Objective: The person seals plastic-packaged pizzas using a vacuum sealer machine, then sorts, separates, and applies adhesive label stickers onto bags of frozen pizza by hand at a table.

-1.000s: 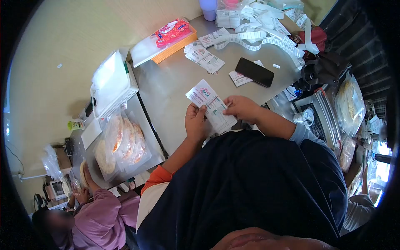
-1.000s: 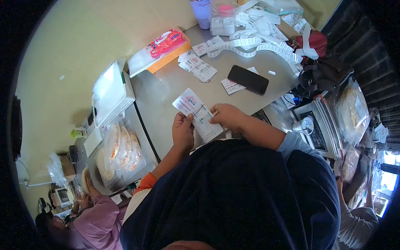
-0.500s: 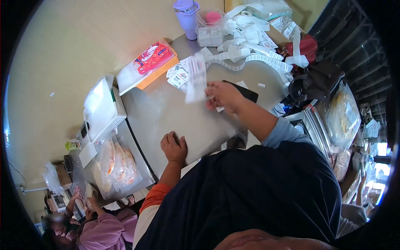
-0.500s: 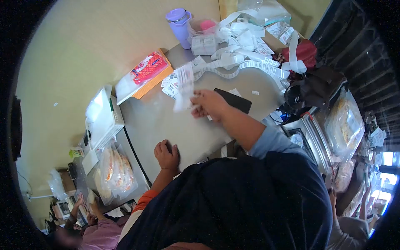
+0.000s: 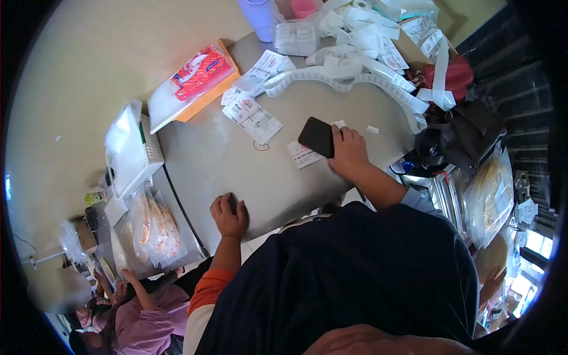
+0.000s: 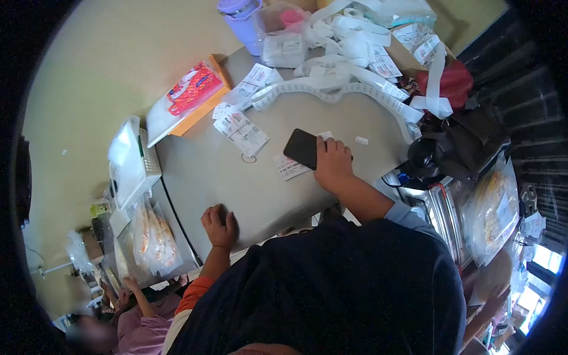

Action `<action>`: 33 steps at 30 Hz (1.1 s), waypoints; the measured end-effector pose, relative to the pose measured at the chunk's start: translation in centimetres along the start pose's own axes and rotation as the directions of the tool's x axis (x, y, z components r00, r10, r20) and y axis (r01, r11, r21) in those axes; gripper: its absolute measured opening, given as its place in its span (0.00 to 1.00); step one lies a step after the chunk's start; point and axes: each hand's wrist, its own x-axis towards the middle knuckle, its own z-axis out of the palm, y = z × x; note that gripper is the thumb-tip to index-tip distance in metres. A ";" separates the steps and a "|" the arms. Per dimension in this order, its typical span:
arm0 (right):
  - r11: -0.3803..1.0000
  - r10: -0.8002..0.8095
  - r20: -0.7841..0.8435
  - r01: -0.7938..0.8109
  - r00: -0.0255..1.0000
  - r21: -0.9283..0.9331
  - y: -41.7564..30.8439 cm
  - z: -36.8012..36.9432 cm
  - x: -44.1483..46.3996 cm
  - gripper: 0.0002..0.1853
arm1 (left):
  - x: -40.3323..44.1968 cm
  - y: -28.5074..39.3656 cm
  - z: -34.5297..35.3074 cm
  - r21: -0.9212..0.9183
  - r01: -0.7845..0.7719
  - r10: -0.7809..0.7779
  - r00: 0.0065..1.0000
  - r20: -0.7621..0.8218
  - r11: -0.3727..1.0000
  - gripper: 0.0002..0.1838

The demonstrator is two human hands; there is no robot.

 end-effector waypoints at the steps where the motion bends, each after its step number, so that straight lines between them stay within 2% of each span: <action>1: 1.000 -0.005 0.016 0.004 1.000 0.023 0.4 -0.1 0.1 0.44 | 0.0 0.0 0.1 0.000 0.001 -0.001 1.000 0.002 1.000 0.21; 3: 0.997 -0.020 0.045 0.017 0.999 0.070 0.7 -0.6 0.7 0.44 | -0.1 -0.2 0.4 0.021 -0.020 0.021 1.000 -0.018 1.000 0.22; 6: 0.966 0.047 0.104 -0.072 0.993 0.248 1.7 -0.6 1.6 0.45 | 0.0 -0.2 0.3 0.049 -0.021 0.021 1.000 -0.016 0.999 0.21; 9: 0.867 0.072 0.159 -0.140 0.985 0.479 3.8 -1.9 2.6 0.45 | 0.1 -0.2 0.2 0.061 -0.030 0.030 1.000 -0.006 0.998 0.21; 12: 0.899 0.164 0.019 -0.158 0.986 0.409 6.7 -2.5 3.2 0.45 | 0.0 -0.2 0.3 0.025 -0.012 0.011 1.000 0.022 1.000 0.21; 17: 0.946 0.284 -0.091 -0.263 0.954 0.190 9.8 -1.9 3.4 0.43 | 0.0 -0.5 0.4 0.039 -0.017 0.016 1.000 0.024 0.999 0.22; 20: 0.972 0.235 -0.124 -0.230 0.964 0.051 9.8 -0.4 3.1 0.42 | 0.2 -0.3 0.4 0.043 -0.016 0.016 1.000 -0.003 0.999 0.22; 23: 0.993 -0.106 -0.287 0.117 0.952 0.021 6.2 -2.1 2.7 0.39 | 0.2 -0.3 0.5 0.044 -0.012 0.012 1.000 -0.002 0.999 0.22; 26: 0.876 -0.460 -0.138 0.473 0.877 0.090 4.4 -0.7 3.5 0.35 | 0.2 -0.5 0.4 0.044 -0.023 0.023 1.000 -0.001 0.999 0.22; 29: 0.880 -0.473 0.030 0.471 0.881 0.056 2.7 -1.0 4.1 0.32 | 0.2 -0.5 0.4 0.031 -0.026 0.026 1.000 -0.010 0.999 0.22; 33: 0.918 -0.396 0.172 0.391 0.902 0.063 1.4 -2.4 5.8 0.23 | 0.1 -0.6 0.4 0.011 -0.007 0.007 1.000 -0.002 1.000 0.22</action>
